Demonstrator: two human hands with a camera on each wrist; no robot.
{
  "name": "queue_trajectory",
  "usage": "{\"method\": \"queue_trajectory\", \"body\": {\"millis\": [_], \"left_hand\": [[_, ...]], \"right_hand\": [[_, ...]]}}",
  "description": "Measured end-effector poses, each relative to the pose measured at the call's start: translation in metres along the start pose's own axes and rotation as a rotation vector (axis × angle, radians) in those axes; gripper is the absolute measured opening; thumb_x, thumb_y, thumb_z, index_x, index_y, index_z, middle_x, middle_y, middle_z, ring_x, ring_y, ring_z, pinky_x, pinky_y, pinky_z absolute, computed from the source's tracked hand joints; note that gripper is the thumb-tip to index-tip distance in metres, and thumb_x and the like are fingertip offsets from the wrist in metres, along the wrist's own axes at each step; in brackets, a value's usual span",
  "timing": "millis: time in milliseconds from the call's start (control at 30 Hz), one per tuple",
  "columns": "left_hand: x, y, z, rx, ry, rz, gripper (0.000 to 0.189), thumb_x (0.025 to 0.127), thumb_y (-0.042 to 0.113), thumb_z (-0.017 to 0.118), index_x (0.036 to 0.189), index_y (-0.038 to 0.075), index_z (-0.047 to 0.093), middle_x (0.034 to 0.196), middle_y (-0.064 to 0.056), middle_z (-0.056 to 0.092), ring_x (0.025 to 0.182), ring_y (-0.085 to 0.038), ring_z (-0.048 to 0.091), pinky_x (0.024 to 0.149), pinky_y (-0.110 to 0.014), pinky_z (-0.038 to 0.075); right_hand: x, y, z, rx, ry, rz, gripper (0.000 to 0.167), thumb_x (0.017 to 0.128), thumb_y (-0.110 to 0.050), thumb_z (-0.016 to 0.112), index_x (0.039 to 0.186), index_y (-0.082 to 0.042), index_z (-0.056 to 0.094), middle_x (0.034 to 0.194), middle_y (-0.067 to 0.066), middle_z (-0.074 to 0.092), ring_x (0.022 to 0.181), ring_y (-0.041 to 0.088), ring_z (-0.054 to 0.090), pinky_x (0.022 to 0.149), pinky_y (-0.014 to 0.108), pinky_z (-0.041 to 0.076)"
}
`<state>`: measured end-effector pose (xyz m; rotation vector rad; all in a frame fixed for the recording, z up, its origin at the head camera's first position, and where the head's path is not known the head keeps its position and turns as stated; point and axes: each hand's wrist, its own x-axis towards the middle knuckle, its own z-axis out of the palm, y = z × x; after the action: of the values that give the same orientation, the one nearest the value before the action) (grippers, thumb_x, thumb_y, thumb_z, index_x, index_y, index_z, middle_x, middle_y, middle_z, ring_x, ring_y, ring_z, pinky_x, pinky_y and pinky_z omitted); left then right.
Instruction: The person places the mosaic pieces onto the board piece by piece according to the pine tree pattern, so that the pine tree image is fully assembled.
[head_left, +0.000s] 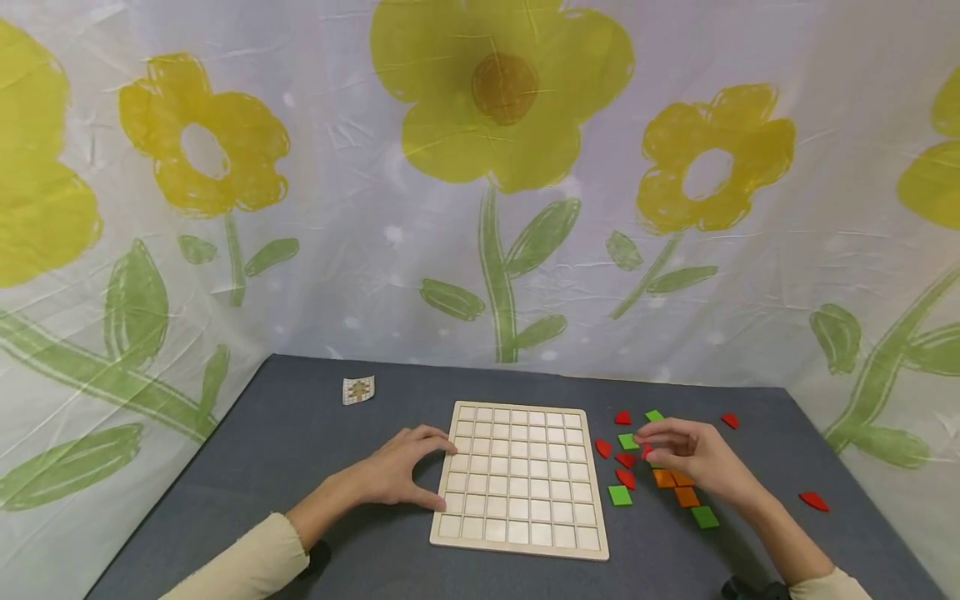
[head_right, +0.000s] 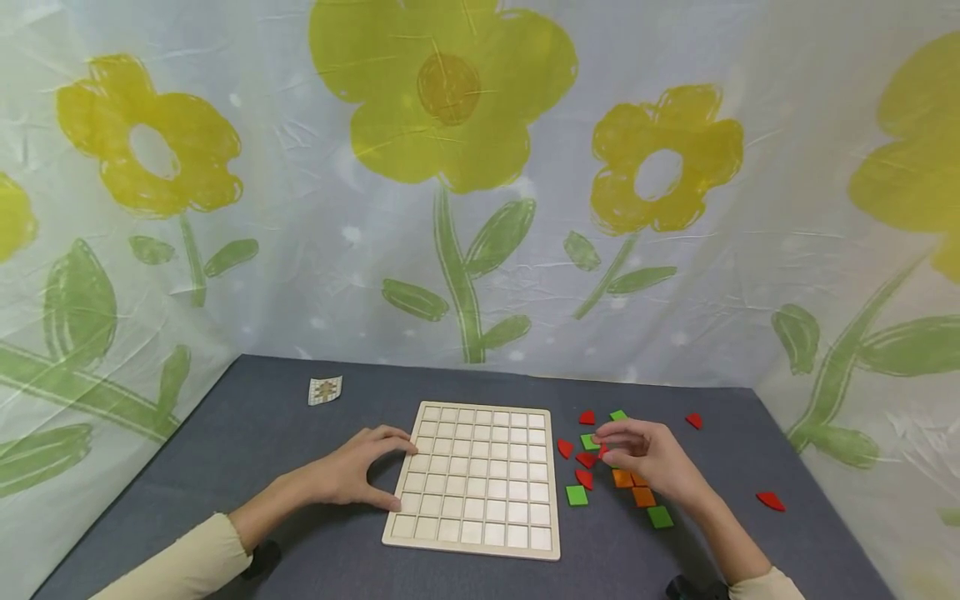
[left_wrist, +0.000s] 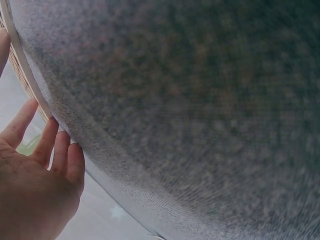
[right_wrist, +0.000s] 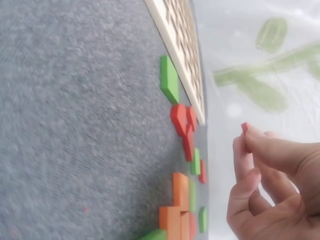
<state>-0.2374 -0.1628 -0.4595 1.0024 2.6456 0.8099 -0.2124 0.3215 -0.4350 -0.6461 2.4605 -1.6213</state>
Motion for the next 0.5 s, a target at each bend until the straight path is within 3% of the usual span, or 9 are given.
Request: {"method": "queue_trajectory", "body": {"millis": [233,500], "left_hand": [[-0.001,0.002,-0.002,0.002,0.003,0.01,0.076,0.08,0.052,0.085,0.139,0.012,0.059,0.144,-0.011,0.047,0.127,-0.038,0.044,0.102,-0.06,0.036],[-0.002,0.004,-0.003,-0.009,-0.009,0.002,0.075,0.081,0.05,0.085,0.139,0.012,0.058,0.145,-0.013,0.045,0.129,-0.039,0.042,0.102,-0.061,0.036]], "right_hand": [[0.003,-0.002,0.007,-0.012,0.021,0.02,0.031,0.094,-0.006,0.074,0.121,0.006,0.066,0.118,0.027,0.065,0.1,0.024,0.07,0.08,0.041,0.057],[0.014,-0.003,0.02,-0.014,0.004,-0.048,0.025,0.094,-0.002,0.073,0.114,0.011,0.065,0.104,0.022,0.067,0.089,0.035,0.068,0.075,0.041,0.058]]}}
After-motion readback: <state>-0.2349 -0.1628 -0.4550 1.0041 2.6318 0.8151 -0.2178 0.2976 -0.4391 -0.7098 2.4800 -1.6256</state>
